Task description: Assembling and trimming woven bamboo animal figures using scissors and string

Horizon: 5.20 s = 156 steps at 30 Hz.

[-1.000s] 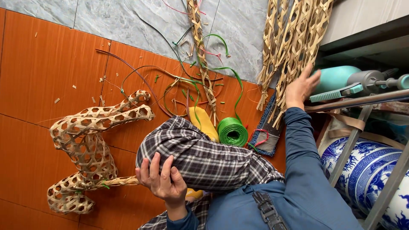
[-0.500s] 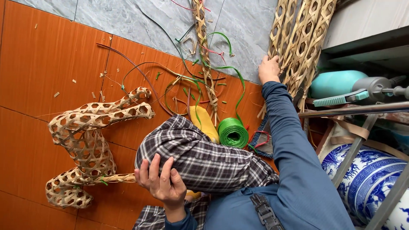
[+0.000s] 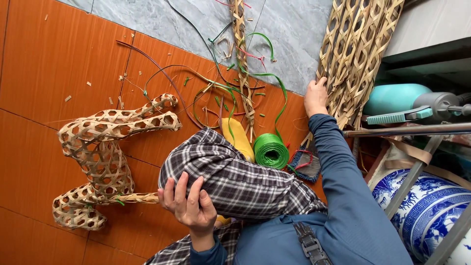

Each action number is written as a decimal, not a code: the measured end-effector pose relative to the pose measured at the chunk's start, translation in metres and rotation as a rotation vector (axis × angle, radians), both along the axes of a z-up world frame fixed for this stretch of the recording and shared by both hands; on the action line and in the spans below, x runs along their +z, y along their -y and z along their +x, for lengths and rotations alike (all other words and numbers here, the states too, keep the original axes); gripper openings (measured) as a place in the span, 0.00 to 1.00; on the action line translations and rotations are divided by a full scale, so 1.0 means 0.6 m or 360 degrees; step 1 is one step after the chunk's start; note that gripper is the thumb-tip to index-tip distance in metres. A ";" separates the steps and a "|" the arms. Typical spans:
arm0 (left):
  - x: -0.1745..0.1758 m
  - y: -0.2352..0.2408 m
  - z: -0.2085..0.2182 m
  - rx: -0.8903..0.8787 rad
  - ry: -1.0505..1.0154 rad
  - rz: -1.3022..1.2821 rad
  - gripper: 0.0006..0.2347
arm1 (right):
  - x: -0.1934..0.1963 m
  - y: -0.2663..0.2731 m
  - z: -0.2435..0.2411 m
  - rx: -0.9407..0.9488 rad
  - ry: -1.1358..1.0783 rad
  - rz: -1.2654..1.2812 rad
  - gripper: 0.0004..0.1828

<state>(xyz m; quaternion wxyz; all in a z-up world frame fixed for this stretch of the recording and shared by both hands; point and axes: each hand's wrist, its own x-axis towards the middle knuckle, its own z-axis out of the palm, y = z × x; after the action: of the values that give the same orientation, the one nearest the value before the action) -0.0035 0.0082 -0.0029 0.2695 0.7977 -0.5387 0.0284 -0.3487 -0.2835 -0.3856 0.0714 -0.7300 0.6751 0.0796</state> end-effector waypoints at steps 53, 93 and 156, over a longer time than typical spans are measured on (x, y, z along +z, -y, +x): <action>-0.012 0.007 0.013 -0.0049 -0.0050 -0.0126 0.11 | 0.243 -0.059 -0.124 -0.0568 0.0005 0.0246 0.15; -0.025 0.029 0.028 -0.0195 0.0128 -0.0519 0.14 | 0.167 -0.049 -0.118 -0.0177 -0.0092 -0.0415 0.21; 0.091 -0.353 0.437 0.0993 -0.1144 -0.0990 0.17 | 0.622 -0.106 0.768 0.2003 0.0947 -0.0217 0.08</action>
<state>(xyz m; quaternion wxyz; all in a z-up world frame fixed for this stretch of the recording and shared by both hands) 0.2589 0.2201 0.0517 0.6371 0.7616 -0.1181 -0.0093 0.1123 -0.2198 -0.0122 0.1474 -0.9759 0.0794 -0.1401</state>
